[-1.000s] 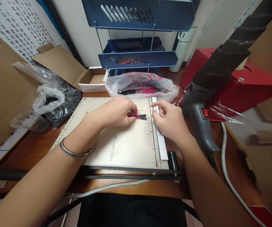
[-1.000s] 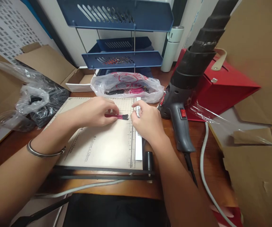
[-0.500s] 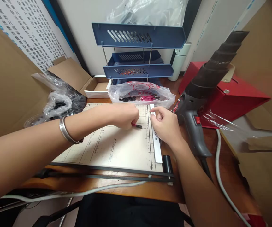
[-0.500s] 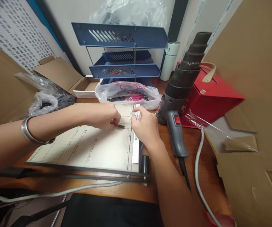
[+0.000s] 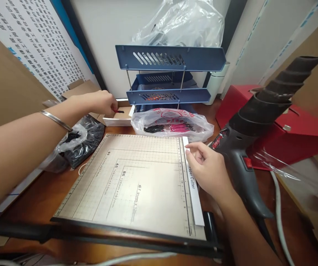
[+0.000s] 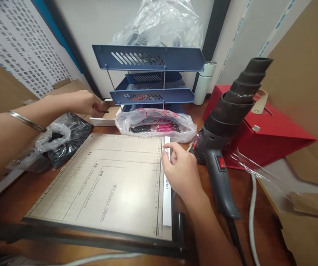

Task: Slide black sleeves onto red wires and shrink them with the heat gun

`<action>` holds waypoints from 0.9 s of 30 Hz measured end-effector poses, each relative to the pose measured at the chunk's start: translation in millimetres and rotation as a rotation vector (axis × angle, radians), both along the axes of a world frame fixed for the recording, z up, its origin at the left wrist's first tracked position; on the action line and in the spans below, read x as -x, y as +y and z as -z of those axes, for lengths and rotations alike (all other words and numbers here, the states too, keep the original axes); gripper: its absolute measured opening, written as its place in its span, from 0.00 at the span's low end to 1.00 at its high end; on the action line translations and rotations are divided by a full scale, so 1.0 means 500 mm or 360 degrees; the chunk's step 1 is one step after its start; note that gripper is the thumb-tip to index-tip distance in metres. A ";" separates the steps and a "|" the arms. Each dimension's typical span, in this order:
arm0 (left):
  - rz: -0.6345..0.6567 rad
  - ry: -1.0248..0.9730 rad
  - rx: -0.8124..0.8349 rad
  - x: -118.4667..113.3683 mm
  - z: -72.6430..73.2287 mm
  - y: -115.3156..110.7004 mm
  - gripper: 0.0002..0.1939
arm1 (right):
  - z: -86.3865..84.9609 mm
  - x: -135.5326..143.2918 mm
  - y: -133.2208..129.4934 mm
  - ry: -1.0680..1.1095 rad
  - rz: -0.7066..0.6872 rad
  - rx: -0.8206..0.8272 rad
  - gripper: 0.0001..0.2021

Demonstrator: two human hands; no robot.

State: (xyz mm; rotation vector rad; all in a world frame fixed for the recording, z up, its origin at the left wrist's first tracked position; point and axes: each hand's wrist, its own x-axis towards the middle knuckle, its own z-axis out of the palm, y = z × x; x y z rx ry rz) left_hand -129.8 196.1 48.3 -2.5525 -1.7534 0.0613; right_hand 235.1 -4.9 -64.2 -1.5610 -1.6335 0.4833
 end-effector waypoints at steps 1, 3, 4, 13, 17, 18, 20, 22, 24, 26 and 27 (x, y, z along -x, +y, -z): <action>-0.0017 0.0036 0.0028 0.011 0.010 0.019 0.09 | -0.001 -0.001 0.000 -0.0005 0.0016 0.0000 0.11; -0.0059 0.0112 0.0070 0.027 0.037 0.052 0.12 | -0.003 -0.003 0.000 -0.0023 0.0053 0.0013 0.12; -0.0072 0.0129 0.0092 0.032 0.053 0.066 0.14 | -0.003 -0.004 0.000 -0.0032 0.0067 0.0024 0.12; -0.0111 0.0119 0.0405 0.035 0.152 0.169 0.13 | 0.003 0.002 -0.003 0.0036 0.0190 0.0028 0.12; -0.0178 0.0073 0.0492 0.044 0.156 0.182 0.20 | -0.004 0.008 -0.007 0.0062 0.0232 0.0059 0.12; -0.0212 0.0050 0.0473 0.046 0.159 0.183 0.23 | -0.005 0.008 -0.007 0.0064 0.0235 0.0058 0.12; -0.0277 0.0008 0.0414 0.047 0.166 0.182 0.30 | -0.005 0.009 -0.008 0.0067 0.0227 0.0048 0.12; -0.0309 -0.0005 0.0383 0.043 0.178 0.181 0.33 | -0.004 0.008 -0.007 0.0072 0.0207 0.0032 0.11; -0.0326 -0.0006 0.0382 0.035 0.188 0.182 0.33 | -0.003 0.008 -0.006 0.0073 0.0191 0.0013 0.12; -0.0339 -0.0007 0.0381 0.026 0.195 0.183 0.32 | -0.002 0.007 -0.006 0.0069 0.0188 0.0005 0.12; -0.0342 -0.0008 0.0379 0.021 0.197 0.183 0.32 | -0.002 0.007 -0.006 0.0069 0.0186 0.0008 0.12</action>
